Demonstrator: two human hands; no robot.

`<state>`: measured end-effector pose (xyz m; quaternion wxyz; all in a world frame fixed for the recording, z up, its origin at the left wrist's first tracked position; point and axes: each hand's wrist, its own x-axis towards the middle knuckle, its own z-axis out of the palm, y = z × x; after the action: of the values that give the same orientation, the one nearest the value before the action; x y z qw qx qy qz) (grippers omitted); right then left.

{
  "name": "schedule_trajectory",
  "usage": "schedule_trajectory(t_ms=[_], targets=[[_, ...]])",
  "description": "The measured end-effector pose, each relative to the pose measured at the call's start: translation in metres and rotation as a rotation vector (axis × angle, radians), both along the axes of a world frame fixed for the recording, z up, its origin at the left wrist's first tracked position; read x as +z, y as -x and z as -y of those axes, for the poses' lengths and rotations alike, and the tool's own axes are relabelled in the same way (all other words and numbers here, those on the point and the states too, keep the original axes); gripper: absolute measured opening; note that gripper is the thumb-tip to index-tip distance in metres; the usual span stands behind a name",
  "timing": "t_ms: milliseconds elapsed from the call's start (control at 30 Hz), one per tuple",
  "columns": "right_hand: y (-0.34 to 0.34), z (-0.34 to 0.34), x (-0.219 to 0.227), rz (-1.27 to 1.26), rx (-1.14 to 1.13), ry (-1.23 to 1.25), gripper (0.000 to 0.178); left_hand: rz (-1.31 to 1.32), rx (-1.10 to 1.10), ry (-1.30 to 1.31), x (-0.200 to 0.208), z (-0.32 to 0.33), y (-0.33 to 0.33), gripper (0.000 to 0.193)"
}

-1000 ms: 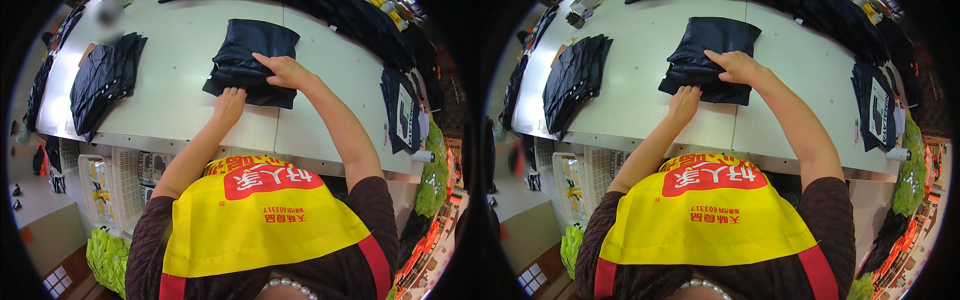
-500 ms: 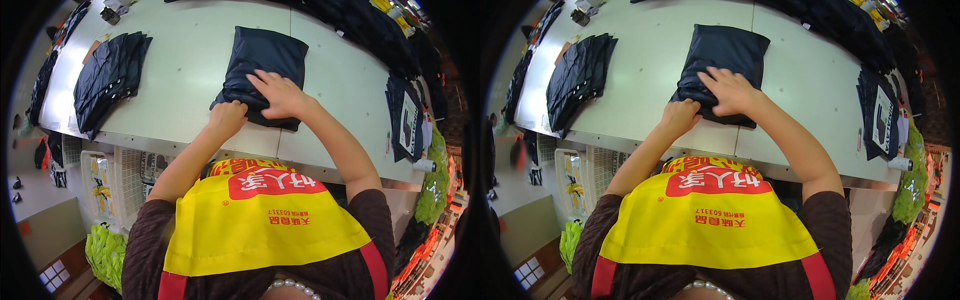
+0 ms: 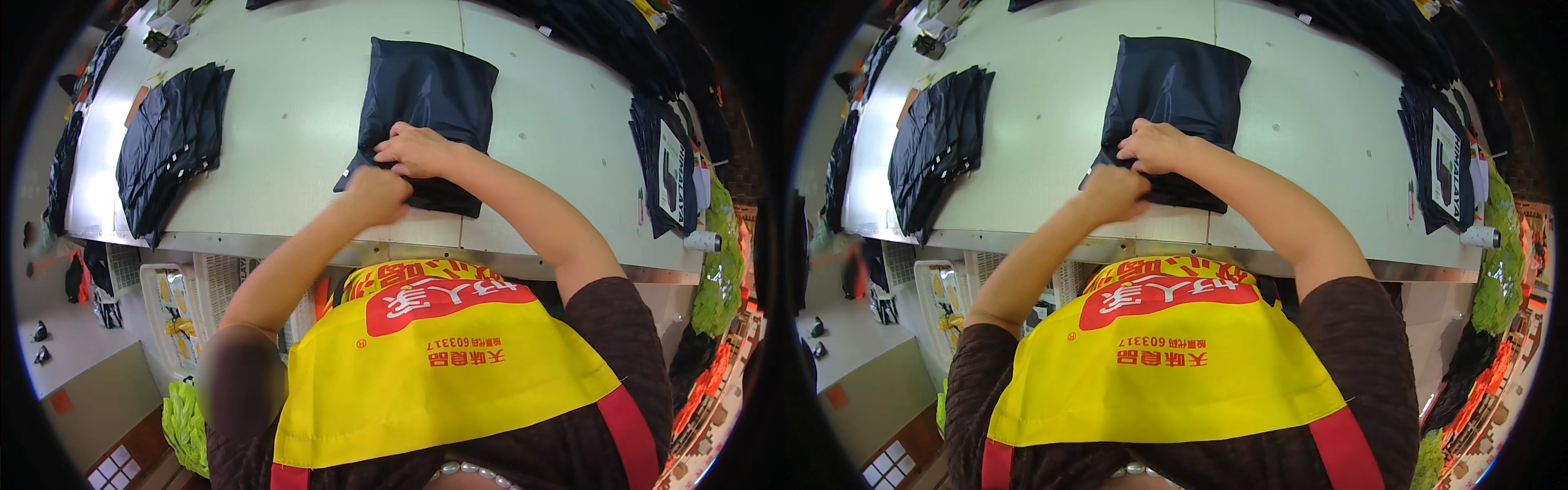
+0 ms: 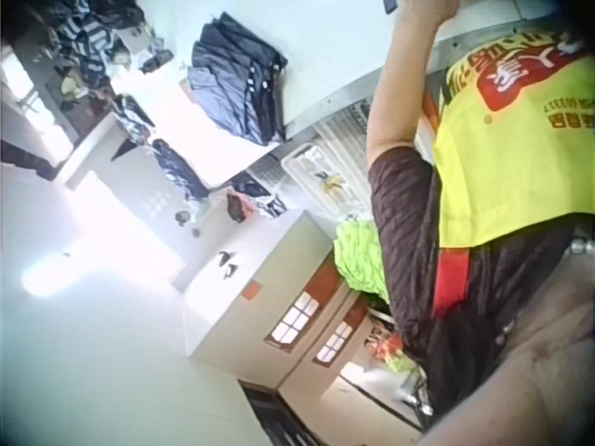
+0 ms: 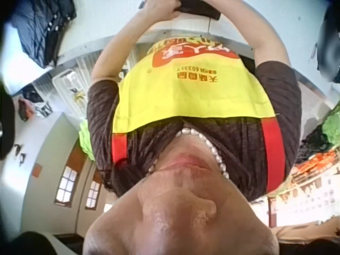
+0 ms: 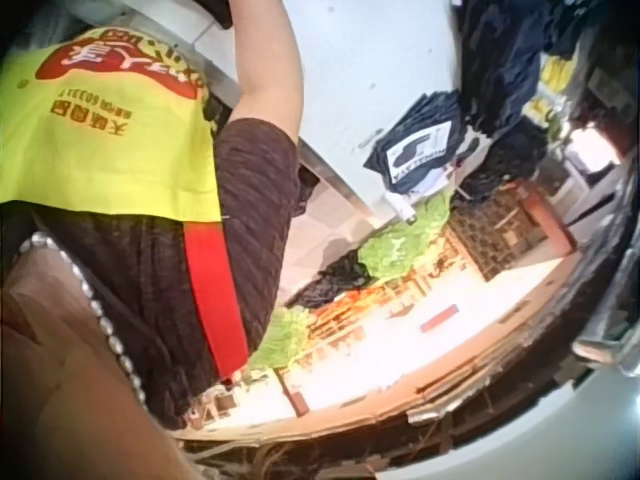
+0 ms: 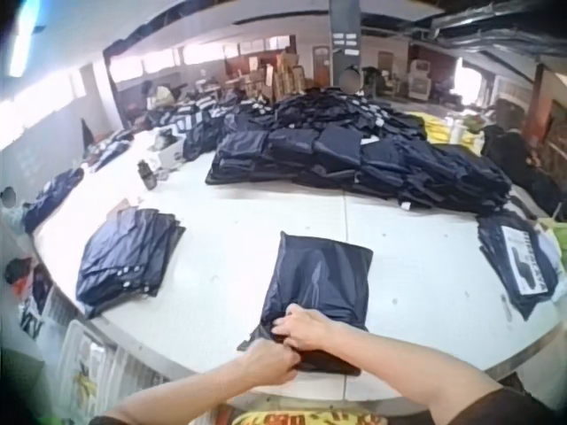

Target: The person folds a dark jacket on a table, aligns the edges, and places it into a small black pouch. They then remove the jacket from the pouch, unfold it, and repeat the folding process before placing it back into the pouch.

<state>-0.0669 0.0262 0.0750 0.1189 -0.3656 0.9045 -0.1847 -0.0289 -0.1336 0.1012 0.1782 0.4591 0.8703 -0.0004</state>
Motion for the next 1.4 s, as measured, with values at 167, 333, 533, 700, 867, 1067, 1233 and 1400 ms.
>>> schedule_trajectory(t_ms=[167, 333, 533, 700, 867, 1067, 1233, 1400], targets=[[0.01, 0.007, -0.007, 0.124, -0.086, 0.075, 0.041, 0.059, 0.114, 0.023, -0.039, -0.086, -0.056, 0.024], [0.0, -0.051, 0.041, 0.409, -0.214, 0.647, 0.045, -0.045, 0.208, -0.352, -0.025, -0.091, -0.054, 0.015], [-0.023, -0.136, 0.063, 0.196, -0.4, -0.075, 0.113, -0.033, 0.19, -0.422, -0.025, -0.087, -0.053, 0.012], [-0.038, -0.085, 0.036, 0.062, -0.407, -0.314, 0.124, -0.052, 0.137, -0.616, -0.028, -0.08, -0.053, 0.007], [-0.041, -0.063, -0.022, -0.433, -0.479, -0.265, 0.1, -0.019, 0.204, -0.825, 0.001, -0.082, -0.049, 0.009], [-0.055, -0.096, 0.019, 0.174, -0.558, 0.094, 0.107, -0.188, 0.123, -0.239, 0.036, -0.048, -0.01, 0.02], [-0.064, -0.101, 0.025, 0.353, -0.613, 0.346, 0.098, 0.068, 0.101, -0.496, 0.039, -0.008, 0.023, 0.026], [-0.056, -0.077, 0.014, -0.111, -0.71, 0.207, 0.087, 0.233, 0.157, -0.548, 0.029, 0.01, 0.047, 0.019]])
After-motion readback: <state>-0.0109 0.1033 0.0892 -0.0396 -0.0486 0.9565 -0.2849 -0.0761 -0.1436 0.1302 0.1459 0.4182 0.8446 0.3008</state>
